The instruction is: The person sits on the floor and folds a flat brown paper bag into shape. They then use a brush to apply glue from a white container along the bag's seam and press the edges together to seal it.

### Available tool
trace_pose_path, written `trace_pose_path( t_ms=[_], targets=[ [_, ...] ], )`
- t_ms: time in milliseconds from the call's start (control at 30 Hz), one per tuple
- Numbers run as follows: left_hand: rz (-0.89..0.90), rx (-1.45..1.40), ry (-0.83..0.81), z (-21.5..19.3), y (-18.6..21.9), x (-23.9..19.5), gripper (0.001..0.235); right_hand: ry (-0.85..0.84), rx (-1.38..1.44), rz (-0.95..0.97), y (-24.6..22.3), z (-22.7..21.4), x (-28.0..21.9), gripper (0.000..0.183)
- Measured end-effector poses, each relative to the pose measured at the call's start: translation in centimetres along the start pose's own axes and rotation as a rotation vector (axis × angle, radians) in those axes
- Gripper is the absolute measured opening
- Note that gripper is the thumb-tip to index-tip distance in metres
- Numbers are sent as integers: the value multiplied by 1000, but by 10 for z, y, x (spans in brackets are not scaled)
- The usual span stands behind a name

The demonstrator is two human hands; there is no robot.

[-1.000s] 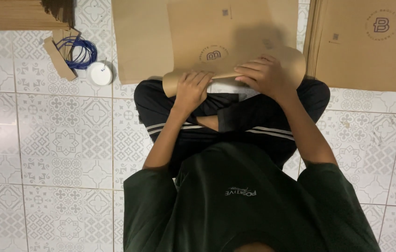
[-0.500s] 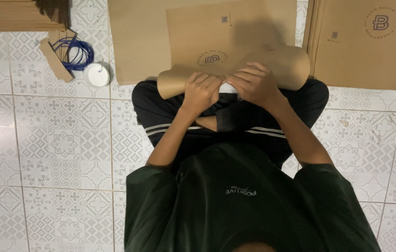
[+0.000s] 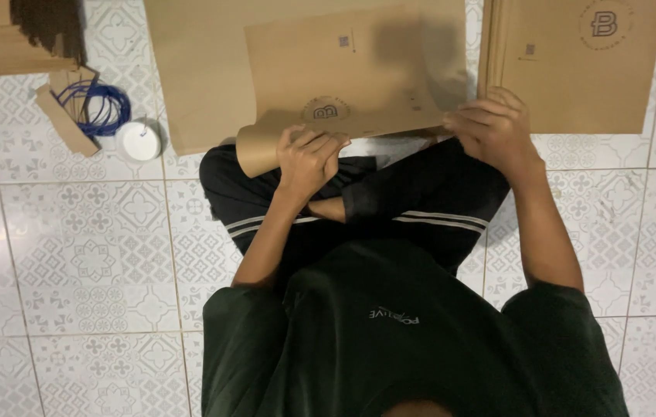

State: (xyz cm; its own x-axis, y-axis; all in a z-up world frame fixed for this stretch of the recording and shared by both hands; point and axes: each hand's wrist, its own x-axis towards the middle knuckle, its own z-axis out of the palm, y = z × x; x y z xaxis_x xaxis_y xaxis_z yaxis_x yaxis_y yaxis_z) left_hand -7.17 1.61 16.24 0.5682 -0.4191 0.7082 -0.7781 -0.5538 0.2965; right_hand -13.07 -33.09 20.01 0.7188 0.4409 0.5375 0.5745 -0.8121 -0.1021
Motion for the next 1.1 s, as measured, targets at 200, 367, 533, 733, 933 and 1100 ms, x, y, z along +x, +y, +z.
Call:
trace_pose_path(
  t_ms=[200,367,533,733,933,1100],
  targets=[
    [5,-20,-119,1,5,5,21,-38,-18,162,33,-16,-55,16],
    [-6,-46,-140,19,3,2,19,-27,-21,222,38,-14,-61,13],
    [4,-36,-147,20,6,8,16,-2,-137,211,15,-10,-29,9],
    [20,-19,-150,27,16,10,16,-8,29,121,-27,34,10,8],
    [6,-60,-131,24,24,10,16,148,143,41,-60,88,33,11],
    [41,11,-88,-3,14,19,12,158,150,-24,-63,95,39,16]
  ],
)
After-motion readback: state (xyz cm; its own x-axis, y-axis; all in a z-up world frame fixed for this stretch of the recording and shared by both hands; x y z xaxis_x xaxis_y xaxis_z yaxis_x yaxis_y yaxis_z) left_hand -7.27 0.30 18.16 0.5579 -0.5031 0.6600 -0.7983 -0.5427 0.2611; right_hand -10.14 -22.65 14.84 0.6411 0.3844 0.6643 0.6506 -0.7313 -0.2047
